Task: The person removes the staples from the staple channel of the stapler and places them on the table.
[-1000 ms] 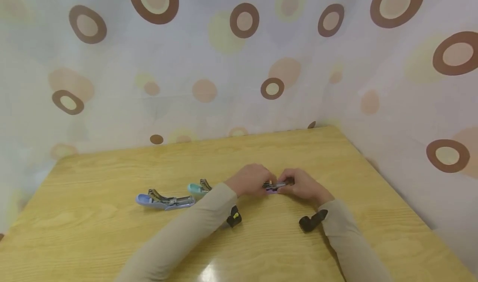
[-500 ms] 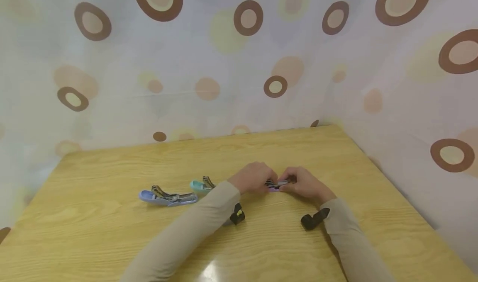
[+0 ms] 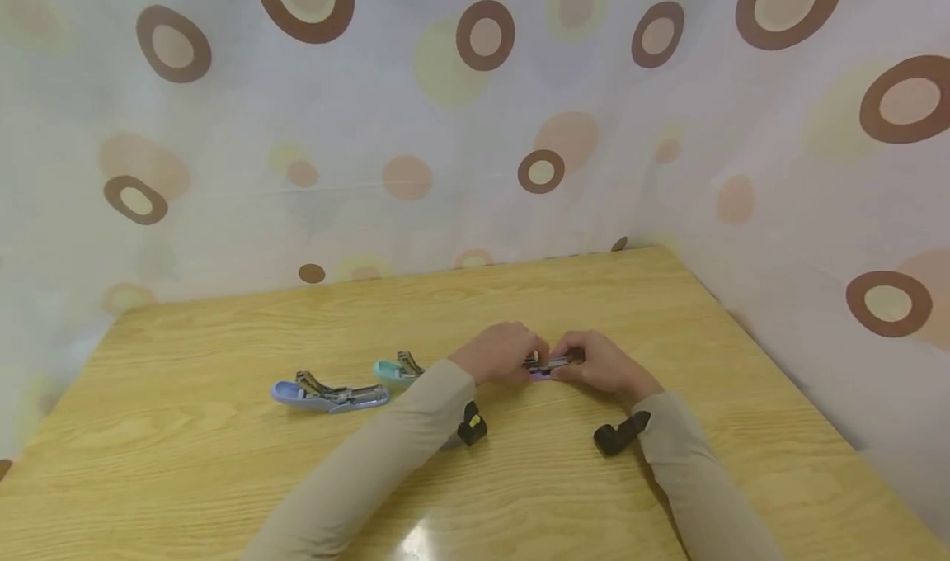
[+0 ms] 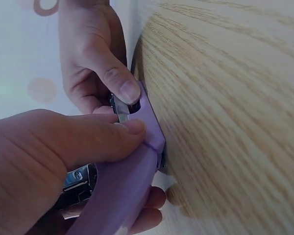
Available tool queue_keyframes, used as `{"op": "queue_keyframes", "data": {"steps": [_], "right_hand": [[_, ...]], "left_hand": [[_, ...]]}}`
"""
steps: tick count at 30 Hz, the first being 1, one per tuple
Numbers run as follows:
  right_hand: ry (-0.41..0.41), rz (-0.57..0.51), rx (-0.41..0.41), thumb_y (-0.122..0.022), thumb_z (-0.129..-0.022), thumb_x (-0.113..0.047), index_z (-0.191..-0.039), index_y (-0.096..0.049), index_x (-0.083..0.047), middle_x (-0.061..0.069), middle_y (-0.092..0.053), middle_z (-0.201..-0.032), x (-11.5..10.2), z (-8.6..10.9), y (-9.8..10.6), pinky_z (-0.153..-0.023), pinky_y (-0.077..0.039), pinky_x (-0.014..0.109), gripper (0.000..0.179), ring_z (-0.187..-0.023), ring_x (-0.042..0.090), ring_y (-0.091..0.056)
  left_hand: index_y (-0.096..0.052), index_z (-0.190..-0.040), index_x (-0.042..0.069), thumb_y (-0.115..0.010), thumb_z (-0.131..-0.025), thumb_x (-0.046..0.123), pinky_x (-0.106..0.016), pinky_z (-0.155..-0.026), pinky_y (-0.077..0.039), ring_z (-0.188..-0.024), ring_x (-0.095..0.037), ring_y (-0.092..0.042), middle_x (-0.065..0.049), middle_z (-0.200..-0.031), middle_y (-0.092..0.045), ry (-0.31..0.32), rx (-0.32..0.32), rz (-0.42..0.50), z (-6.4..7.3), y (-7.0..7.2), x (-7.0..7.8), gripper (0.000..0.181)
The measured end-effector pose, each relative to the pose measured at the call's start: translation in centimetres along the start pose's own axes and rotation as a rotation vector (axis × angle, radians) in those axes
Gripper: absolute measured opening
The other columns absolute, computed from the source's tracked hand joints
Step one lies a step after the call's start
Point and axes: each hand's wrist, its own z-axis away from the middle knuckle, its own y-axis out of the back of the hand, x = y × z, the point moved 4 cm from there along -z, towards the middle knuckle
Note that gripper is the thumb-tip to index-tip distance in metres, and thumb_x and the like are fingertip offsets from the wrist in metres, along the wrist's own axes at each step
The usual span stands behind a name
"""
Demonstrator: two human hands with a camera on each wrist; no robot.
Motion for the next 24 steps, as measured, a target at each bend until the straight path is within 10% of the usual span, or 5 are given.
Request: {"op": "queue_keyframes", "data": {"steps": [24], "right_hand": [[0.07,0.015,-0.05,-0.071,-0.085,-0.006,-0.095,-0.067,-0.005,0.009,-0.065,-0.093,-0.54,-0.34,-0.03,-0.07,-0.049,0.021,0.011,-0.079,0.004,-0.057]], "left_hand": [[-0.063,-0.082,0.016,-0.071,-0.088,0.017,-0.02,-0.059,-0.039,-0.065,-0.007,-0.047,0.007,-0.075,-0.058,0.035,-0.009,0.036,0.11,0.1,-0.18,0.009]]}}
